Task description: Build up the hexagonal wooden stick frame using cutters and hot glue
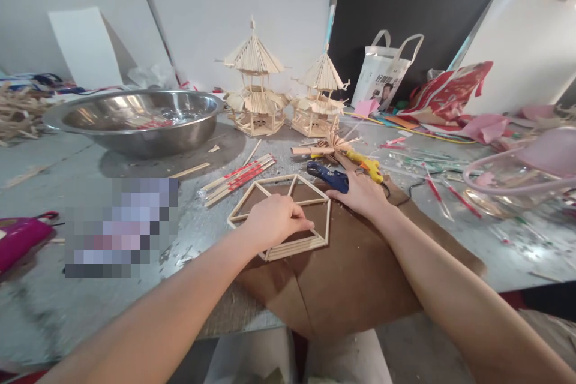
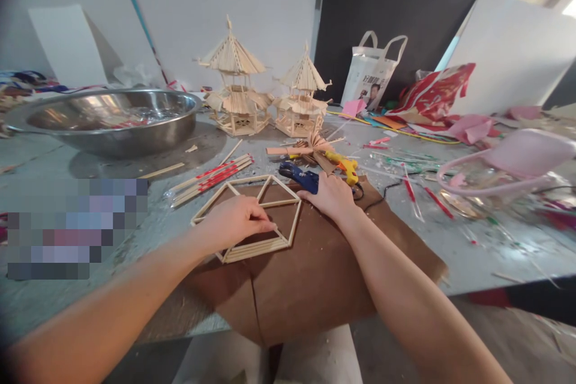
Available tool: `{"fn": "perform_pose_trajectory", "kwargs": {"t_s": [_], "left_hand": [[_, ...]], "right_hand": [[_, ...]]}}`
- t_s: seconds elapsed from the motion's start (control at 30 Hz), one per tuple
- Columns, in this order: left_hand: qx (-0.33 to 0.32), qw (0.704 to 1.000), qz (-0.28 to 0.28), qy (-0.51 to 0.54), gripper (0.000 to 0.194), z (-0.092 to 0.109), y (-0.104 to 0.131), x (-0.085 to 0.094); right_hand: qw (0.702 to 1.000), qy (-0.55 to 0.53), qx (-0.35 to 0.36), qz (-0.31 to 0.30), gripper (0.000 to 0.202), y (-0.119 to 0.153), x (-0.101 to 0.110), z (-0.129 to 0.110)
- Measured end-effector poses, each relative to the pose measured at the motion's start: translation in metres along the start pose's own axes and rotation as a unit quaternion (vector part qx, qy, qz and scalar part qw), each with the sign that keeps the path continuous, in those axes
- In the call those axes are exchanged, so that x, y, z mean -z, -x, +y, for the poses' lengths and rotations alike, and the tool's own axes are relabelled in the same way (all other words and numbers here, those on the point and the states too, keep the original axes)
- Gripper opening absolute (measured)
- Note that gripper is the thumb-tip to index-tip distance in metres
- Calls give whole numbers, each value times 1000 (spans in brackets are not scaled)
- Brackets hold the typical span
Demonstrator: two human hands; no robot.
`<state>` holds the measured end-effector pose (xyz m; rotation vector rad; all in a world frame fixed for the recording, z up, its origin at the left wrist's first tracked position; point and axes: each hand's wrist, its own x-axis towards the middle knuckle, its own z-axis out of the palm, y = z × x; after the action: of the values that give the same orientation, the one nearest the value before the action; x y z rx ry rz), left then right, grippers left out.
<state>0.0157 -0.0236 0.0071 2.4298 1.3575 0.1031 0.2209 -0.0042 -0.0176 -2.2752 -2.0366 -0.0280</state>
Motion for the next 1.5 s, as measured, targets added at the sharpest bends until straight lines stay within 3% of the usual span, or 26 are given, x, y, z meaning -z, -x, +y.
{"fn": "perform_pose_trajectory", "kwargs": {"t_s": [0.2,0.5,0.67,0.93,1.23,1.5], "left_hand": [[25,998,-50,20,41,2,-1,2],[-31,996,-84,31,33,3,1,5],[-30,990,-121,72,26,-1,0,6],[-3,997,-61,40,29,-6,-4,1],[21,994,-77,80,39,-3,-3,3],[55,993,-95,53,34,5,-2,4]], "right_hand": [[1000,9,11,18,71,-3,-5,3],[999,29,22,27,66,-1,-7,5],[999,32,27,28,67,-1,-7,6],[999,23,28,19,68,0,-7,6],[999,22,31,16,69,0,-7,7],[999,23,26,13,67,-1,-8,7]]}}
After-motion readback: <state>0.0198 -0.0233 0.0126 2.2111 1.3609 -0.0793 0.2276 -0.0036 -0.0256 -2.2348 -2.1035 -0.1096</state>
